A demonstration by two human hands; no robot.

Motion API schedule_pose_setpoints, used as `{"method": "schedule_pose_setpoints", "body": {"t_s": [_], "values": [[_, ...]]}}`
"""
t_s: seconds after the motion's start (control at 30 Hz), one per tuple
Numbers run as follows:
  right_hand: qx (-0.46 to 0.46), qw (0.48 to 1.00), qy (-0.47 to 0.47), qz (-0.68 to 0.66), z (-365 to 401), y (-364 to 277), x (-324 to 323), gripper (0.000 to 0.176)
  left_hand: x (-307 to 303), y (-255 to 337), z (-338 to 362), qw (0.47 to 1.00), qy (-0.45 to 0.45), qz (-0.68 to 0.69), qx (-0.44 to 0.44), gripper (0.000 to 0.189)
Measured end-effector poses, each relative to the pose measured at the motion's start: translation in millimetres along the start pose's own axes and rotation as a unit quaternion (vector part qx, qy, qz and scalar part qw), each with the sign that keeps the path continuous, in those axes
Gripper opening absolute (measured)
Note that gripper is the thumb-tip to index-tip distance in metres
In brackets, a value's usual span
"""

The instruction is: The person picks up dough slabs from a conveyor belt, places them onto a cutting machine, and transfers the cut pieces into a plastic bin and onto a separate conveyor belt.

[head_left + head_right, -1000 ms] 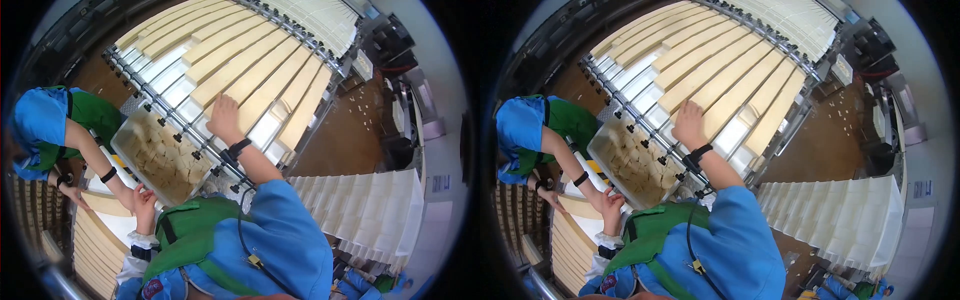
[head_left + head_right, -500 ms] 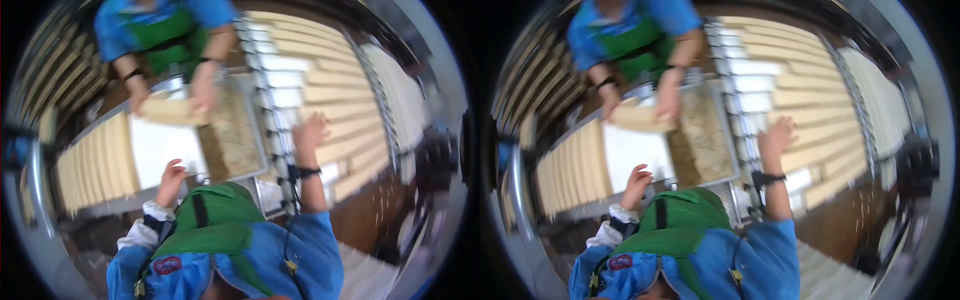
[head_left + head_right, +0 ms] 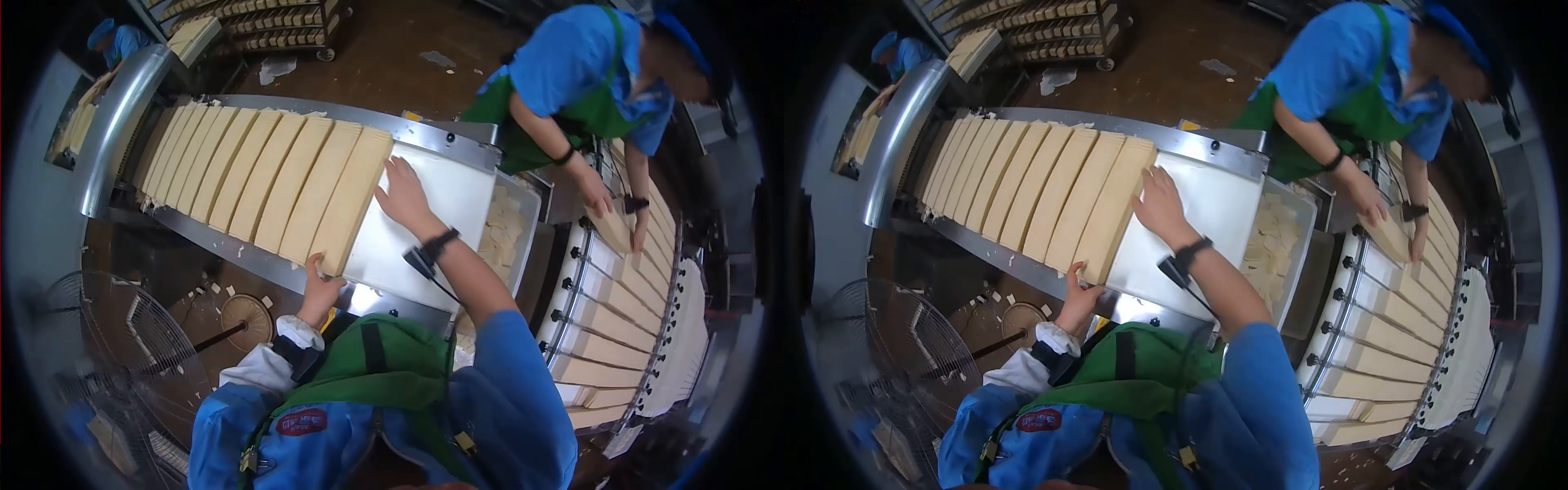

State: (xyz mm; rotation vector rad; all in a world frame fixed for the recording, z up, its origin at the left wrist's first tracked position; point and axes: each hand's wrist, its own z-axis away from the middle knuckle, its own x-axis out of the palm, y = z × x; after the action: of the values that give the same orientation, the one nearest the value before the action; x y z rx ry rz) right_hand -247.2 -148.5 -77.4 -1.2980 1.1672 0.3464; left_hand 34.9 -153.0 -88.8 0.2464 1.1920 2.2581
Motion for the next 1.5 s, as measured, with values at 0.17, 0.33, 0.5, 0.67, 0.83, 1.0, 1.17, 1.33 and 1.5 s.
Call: {"method": "schedule_pose_setpoints", "body": {"t_s": [0.17, 0.33, 0.5, 0.67, 0.83, 1.0, 1.17, 1.33, 1.5], "values": [[0.026, 0.996, -0.001, 0.085, -83, 1, 77, 0.072, -37, -2, -23, 0.999, -0.028, -0.021, -0.012, 0.091], [0.066, 0.984, -0.012, 0.164, -75, 1, 97, 0.075, -50, -5, -37, 0.996, -0.087, 0.001, -0.033, 0.092], [0.089, 0.975, -0.016, 0.203, -81, -5, 90, 0.073, -47, 19, -40, 0.990, -0.119, -0.040, -0.066, 0.090], [0.218, 0.950, -0.087, 0.206, -129, -38, 52, 0.070, -36, 10, -46, 0.990, -0.128, -0.013, -0.057, 0.091], [0.240, 0.944, -0.095, 0.208, -106, -19, 26, 0.070, -17, 17, -39, 0.979, -0.181, -0.021, -0.094, 0.087], [0.342, 0.909, -0.089, 0.221, -18, 46, -55, 0.084, 1, 15, -43, 0.933, -0.198, -0.281, 0.104, 0.097], [0.360, 0.931, -0.066, -0.002, 106, 69, -110, 0.121, 8, 33, -47, 0.894, -0.197, -0.365, 0.170, 0.098], [0.292, 0.949, 0.014, 0.113, 187, 45, -74, 0.068, 20, 37, -61, 0.840, -0.180, -0.469, 0.204, 0.090], [0.362, 0.909, 0.147, 0.145, 275, 10, -126, 0.050, 72, 64, -18, 0.814, -0.264, -0.432, 0.284, 0.079]]}}
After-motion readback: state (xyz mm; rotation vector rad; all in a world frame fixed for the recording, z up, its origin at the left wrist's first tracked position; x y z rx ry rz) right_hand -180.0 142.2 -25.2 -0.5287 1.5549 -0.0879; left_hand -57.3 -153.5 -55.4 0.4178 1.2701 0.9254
